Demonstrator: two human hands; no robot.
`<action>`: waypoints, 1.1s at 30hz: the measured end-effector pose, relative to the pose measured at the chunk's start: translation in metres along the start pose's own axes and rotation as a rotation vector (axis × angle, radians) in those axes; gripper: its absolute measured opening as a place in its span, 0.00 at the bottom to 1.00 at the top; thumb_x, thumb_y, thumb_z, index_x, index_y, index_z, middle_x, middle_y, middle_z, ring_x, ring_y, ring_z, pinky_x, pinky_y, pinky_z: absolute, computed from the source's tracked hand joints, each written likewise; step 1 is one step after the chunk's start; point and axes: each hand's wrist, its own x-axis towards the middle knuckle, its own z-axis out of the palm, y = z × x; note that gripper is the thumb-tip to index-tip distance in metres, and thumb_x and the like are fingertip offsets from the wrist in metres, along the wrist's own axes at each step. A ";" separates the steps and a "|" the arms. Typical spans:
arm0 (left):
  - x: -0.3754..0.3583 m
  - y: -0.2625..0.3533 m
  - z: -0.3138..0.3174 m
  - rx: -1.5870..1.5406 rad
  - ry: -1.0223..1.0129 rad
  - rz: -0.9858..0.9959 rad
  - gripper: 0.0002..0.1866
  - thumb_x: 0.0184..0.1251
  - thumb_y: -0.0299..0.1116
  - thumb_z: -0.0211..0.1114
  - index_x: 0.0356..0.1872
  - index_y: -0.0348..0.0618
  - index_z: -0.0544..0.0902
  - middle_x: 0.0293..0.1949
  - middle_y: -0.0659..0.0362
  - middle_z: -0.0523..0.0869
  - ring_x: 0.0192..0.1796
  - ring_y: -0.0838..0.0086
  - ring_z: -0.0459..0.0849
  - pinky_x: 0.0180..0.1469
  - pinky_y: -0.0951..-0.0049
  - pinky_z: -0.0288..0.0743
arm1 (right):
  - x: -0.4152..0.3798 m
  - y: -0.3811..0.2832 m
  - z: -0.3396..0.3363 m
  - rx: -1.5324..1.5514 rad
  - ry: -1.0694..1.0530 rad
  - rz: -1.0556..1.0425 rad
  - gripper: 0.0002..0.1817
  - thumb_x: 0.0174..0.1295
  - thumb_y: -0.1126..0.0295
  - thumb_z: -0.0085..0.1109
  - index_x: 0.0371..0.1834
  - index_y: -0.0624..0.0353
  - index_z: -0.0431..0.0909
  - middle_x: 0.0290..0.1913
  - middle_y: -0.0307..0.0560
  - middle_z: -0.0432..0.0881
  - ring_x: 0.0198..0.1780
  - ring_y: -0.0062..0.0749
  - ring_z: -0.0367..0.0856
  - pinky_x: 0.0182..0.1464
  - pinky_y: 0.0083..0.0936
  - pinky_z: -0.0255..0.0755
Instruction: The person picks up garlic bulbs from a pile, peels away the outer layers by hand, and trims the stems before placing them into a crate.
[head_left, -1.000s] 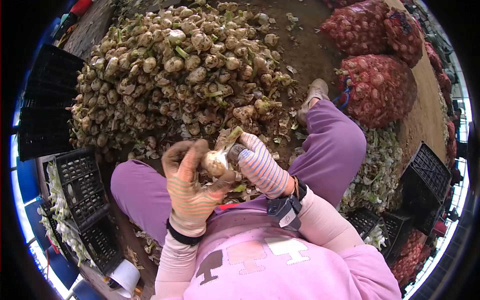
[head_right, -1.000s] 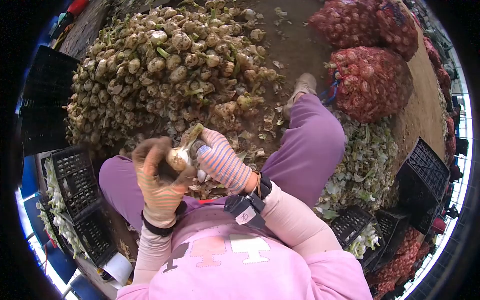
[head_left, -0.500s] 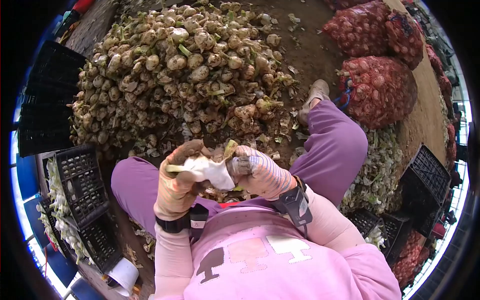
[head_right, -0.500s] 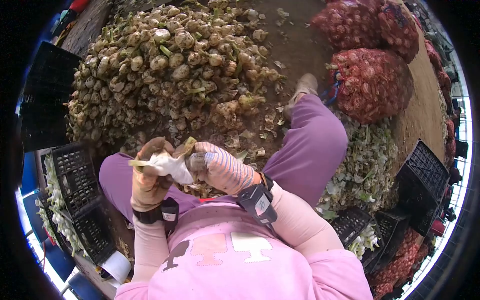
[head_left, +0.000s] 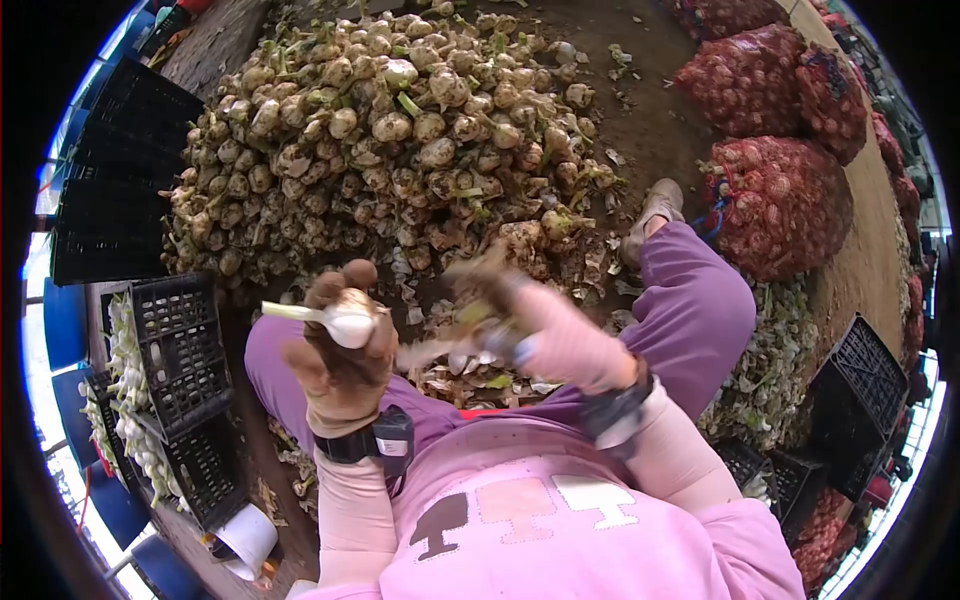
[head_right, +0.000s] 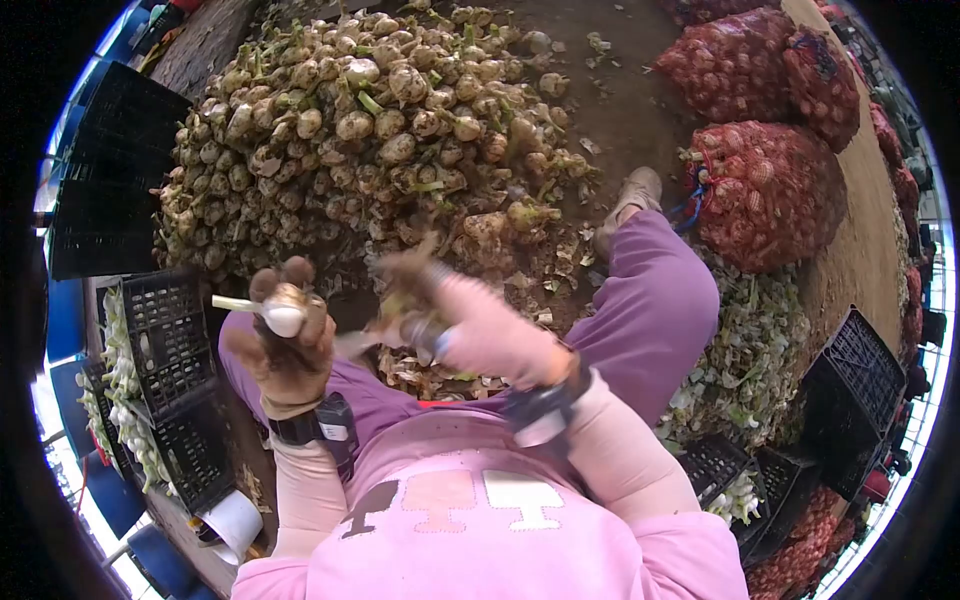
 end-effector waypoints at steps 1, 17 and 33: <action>0.000 -0.001 0.001 0.143 -0.014 0.020 0.26 0.61 0.47 0.65 0.54 0.39 0.75 0.52 0.51 0.77 0.27 0.81 0.73 0.23 0.84 0.66 | 0.002 0.004 0.006 -0.466 -0.098 0.108 0.27 0.53 0.68 0.62 0.58 0.52 0.68 0.51 0.56 0.75 0.52 0.44 0.76 0.52 0.34 0.71; -0.009 -0.008 0.032 0.855 -0.174 -0.169 0.19 0.68 0.37 0.59 0.52 0.33 0.78 0.58 0.49 0.74 0.54 0.68 0.78 0.54 0.71 0.73 | 0.008 -0.007 0.003 -0.521 -0.083 -0.296 0.31 0.49 0.42 0.64 0.22 0.66 0.76 0.20 0.61 0.73 0.24 0.56 0.72 0.26 0.37 0.69; 0.002 -0.004 0.007 0.109 -0.039 -0.067 0.24 0.71 0.43 0.51 0.62 0.39 0.70 0.71 0.51 0.55 0.69 0.59 0.63 0.67 0.60 0.65 | 0.001 -0.004 0.007 0.288 -0.153 -0.153 0.19 0.60 0.53 0.60 0.28 0.61 0.78 0.25 0.36 0.78 0.27 0.15 0.73 0.28 0.16 0.67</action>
